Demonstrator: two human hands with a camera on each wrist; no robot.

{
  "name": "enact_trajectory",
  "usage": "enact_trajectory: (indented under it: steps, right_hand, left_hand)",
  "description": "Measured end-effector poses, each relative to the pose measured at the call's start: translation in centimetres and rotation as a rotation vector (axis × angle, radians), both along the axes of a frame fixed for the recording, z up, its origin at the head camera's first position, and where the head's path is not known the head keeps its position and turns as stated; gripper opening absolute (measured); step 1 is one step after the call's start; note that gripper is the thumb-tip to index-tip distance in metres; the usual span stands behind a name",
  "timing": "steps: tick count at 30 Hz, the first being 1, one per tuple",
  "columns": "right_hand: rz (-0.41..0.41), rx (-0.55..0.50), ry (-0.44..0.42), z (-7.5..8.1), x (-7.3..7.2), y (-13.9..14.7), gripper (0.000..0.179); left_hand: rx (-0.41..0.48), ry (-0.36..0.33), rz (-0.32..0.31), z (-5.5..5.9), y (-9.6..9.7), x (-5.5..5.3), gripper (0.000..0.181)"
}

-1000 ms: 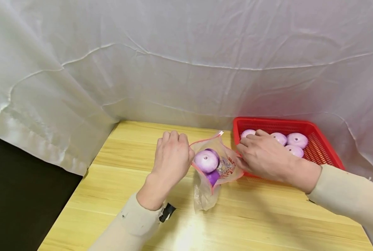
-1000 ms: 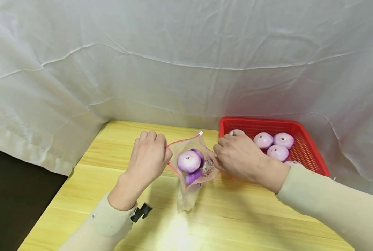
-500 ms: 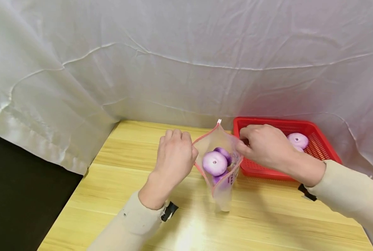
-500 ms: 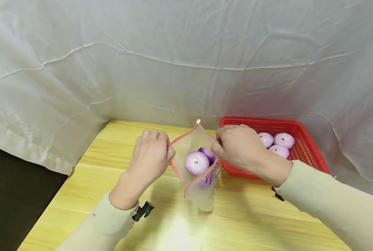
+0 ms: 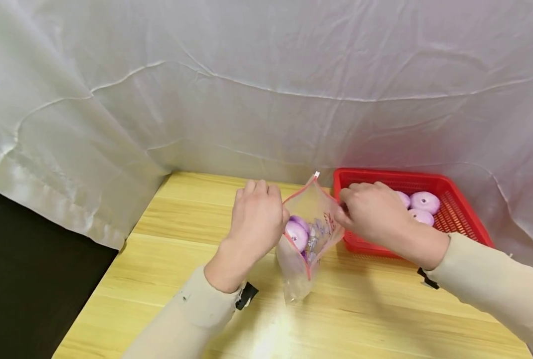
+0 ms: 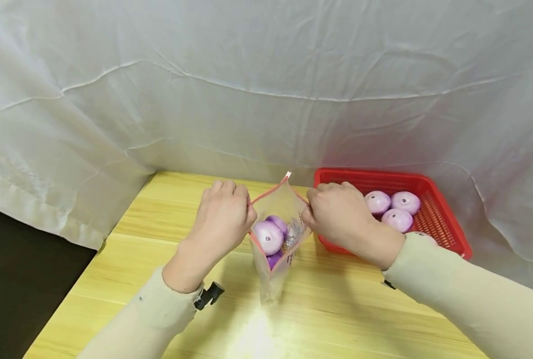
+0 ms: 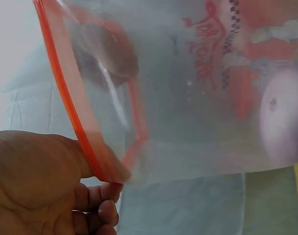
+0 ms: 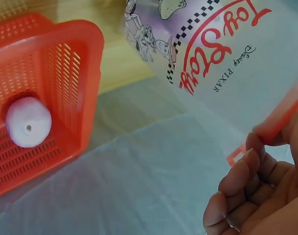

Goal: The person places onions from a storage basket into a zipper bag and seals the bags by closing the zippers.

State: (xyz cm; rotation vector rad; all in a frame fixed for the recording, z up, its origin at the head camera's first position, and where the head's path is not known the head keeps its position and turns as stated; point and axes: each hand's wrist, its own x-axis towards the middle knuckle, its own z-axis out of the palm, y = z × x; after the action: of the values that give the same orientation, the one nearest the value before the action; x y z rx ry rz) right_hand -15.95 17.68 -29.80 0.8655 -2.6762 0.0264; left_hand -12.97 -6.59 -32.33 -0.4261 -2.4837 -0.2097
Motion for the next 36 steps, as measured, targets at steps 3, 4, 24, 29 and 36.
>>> enact_trajectory:
  steps: [3,4,24,29,36]
  right_hand:
    - [0.013,-0.002,0.018,-0.5,0.0,-0.2,0.027]
    - [0.017,-0.008,0.026,-0.7,-0.1,-0.2,0.026]
    - [0.055,-0.069,0.104,0.9,-0.7,3.9,0.014]
    - [0.043,0.000,0.160,1.2,-1.9,7.3,0.007]
    - [0.085,0.102,0.251,-0.8,-3.4,11.5,0.017]
  left_hand:
    - [-0.031,-0.005,-0.004,-0.4,0.2,-0.2,0.018]
    - [-0.033,0.000,-0.004,-0.5,0.2,-0.2,0.018]
    - [-0.017,-0.018,-0.097,-1.9,-0.7,0.0,0.019]
    - [0.009,-0.043,-0.092,-2.0,-1.2,0.2,0.020]
    - [0.038,-0.048,-0.101,-2.2,-1.6,0.5,0.021]
